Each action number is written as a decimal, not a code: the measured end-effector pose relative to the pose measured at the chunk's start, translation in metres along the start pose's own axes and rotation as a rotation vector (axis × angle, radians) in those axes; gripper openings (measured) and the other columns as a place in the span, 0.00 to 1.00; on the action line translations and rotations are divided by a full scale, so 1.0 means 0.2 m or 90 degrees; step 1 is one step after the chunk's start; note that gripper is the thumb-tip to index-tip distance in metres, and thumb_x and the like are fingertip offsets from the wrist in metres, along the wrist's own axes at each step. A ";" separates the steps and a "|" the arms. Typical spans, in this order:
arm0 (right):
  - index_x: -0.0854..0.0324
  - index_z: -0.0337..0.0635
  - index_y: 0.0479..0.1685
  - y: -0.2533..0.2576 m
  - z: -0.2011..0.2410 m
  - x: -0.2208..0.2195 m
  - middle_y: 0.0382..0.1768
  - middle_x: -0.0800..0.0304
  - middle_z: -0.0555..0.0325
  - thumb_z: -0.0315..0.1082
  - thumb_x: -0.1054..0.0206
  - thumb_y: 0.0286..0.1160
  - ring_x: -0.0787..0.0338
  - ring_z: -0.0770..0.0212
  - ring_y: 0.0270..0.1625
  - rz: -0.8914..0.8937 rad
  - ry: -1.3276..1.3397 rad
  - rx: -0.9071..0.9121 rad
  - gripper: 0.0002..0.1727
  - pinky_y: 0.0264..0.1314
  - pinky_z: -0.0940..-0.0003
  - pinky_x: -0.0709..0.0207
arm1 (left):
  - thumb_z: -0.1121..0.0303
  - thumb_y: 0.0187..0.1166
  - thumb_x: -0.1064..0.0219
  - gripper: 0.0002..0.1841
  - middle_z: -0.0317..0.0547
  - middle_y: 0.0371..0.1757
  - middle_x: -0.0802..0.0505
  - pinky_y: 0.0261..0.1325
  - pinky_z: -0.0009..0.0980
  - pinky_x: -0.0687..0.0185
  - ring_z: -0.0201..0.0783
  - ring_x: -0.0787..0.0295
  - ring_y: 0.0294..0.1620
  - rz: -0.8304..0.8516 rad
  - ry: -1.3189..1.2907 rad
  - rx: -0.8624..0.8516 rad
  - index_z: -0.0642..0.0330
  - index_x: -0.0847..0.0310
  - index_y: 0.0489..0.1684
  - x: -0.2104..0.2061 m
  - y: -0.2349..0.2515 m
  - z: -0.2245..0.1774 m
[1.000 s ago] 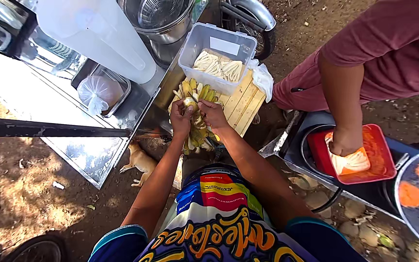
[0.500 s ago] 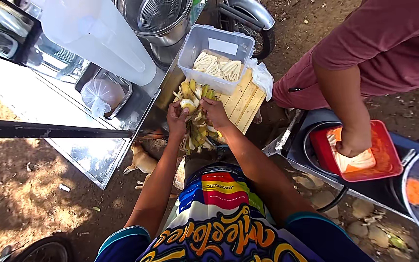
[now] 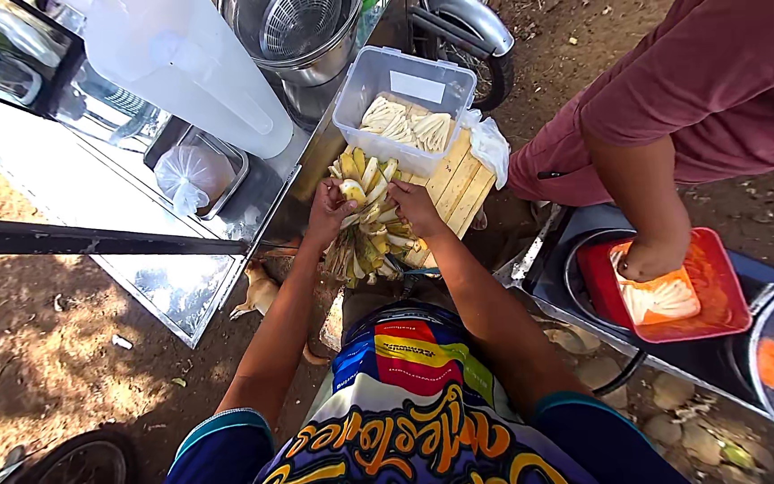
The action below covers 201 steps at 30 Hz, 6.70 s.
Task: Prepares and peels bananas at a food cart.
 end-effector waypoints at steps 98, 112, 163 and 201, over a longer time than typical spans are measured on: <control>0.18 0.30 0.60 0.12 0.24 -0.24 0.52 0.10 0.31 0.45 0.55 0.96 0.11 0.33 0.59 0.075 -0.673 0.116 0.26 0.63 0.31 0.23 | 0.67 0.81 0.30 0.07 0.48 0.47 0.04 0.72 0.46 0.20 0.46 0.08 0.57 -0.087 0.627 -0.132 0.60 0.09 0.44 -0.13 -0.01 -0.04; 0.14 0.37 0.61 0.14 0.13 -0.05 0.51 0.07 0.43 0.31 0.44 0.84 0.05 0.48 0.52 -0.043 -0.385 0.048 0.17 0.60 0.45 0.14 | 0.66 0.77 0.25 0.08 0.48 0.45 0.05 0.71 0.42 0.19 0.44 0.11 0.58 0.015 0.446 -0.166 0.63 0.09 0.38 -0.04 -0.14 -0.07; 0.13 0.38 0.58 0.08 0.26 0.01 0.44 0.05 0.48 0.42 0.39 0.86 0.07 0.50 0.47 -0.038 -0.408 0.157 0.18 0.57 0.43 0.17 | 0.69 0.82 0.30 0.25 0.39 0.54 0.10 0.47 0.30 0.12 0.31 0.11 0.41 -0.291 -0.159 0.216 0.48 0.33 0.76 0.11 -0.53 -0.06; 0.18 0.42 0.59 -0.68 0.36 -0.05 0.28 0.17 0.60 0.36 0.38 0.88 0.25 0.69 0.19 -0.011 -0.028 0.393 0.11 0.22 0.74 0.26 | 0.45 0.92 0.62 0.26 0.41 0.29 0.13 0.20 0.27 0.22 0.34 0.18 0.21 -0.306 -0.645 0.382 0.53 0.24 0.43 -0.39 0.01 -0.35</control>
Point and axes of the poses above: each hand's wrist, its own y-axis towards the middle knuckle, its own x-axis out of the back of the hand, z = x × y, the point moved 7 cm from there along y, towards the middle knuckle
